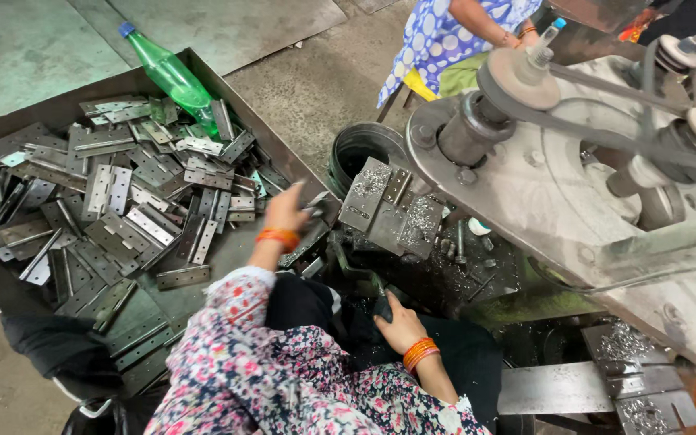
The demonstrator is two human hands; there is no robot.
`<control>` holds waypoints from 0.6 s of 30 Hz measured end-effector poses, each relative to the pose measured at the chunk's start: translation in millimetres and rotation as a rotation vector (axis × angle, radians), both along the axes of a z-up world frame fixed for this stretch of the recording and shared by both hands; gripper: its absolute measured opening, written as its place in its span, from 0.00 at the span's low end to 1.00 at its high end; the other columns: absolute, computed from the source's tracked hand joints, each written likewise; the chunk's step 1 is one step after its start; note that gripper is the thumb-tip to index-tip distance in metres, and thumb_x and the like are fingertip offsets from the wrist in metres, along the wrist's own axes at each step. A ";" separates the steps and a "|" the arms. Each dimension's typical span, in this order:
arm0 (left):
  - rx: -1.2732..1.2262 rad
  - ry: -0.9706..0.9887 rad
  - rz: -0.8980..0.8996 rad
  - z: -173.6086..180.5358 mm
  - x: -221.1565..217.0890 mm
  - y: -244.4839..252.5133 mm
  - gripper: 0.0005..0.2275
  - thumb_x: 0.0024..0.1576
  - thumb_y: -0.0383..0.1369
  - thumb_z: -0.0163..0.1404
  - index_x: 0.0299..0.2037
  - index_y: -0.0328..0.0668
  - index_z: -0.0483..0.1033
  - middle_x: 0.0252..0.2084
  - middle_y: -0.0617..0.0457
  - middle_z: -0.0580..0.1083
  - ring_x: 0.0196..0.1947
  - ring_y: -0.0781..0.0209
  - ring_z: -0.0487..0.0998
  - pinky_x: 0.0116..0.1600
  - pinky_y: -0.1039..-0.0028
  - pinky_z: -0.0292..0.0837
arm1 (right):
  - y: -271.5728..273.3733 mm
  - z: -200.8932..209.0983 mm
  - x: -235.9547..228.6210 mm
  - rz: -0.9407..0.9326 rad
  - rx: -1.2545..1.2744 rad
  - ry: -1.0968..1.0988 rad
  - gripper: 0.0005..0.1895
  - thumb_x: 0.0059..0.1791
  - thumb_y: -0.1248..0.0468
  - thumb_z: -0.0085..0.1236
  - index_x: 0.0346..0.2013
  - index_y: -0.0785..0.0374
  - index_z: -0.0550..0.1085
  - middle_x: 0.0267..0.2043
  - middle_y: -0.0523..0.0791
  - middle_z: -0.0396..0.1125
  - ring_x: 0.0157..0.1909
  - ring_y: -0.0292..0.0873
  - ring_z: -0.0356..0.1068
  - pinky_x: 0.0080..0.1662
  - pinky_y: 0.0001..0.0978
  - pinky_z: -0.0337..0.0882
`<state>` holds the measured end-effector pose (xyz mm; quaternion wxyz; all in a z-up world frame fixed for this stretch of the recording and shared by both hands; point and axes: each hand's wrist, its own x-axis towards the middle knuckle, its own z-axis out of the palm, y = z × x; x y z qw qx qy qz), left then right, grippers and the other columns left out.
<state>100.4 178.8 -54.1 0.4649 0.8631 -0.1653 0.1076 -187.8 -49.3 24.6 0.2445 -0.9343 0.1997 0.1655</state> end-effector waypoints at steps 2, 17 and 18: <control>-0.044 0.011 -0.072 28.4 -8.6 -55.3 0.28 0.44 0.29 0.62 0.59 0.43 0.73 0.50 0.37 0.77 0.50 0.38 0.78 0.54 0.57 0.73 | -1.4 -0.9 0.6 0.011 0.003 -0.020 0.43 0.45 0.49 0.58 0.72 0.54 0.57 0.52 0.61 0.72 0.56 0.62 0.72 0.58 0.46 0.71; 0.824 -0.211 -0.284 49.4 -100.9 -156.1 0.11 0.61 0.38 0.47 0.43 0.50 0.84 0.62 0.53 0.69 0.72 0.44 0.54 0.66 0.37 0.52 | -4.7 -9.9 3.2 0.043 -0.097 0.048 0.43 0.45 0.49 0.59 0.72 0.54 0.56 0.53 0.61 0.70 0.56 0.64 0.71 0.58 0.51 0.71; 0.850 -0.247 -0.264 46.8 -99.7 -158.2 0.11 0.59 0.38 0.47 0.43 0.51 0.84 0.61 0.52 0.70 0.70 0.43 0.54 0.64 0.36 0.52 | -3.7 -9.4 3.0 0.063 -0.108 0.043 0.44 0.45 0.49 0.59 0.72 0.55 0.55 0.53 0.61 0.70 0.56 0.64 0.70 0.57 0.52 0.70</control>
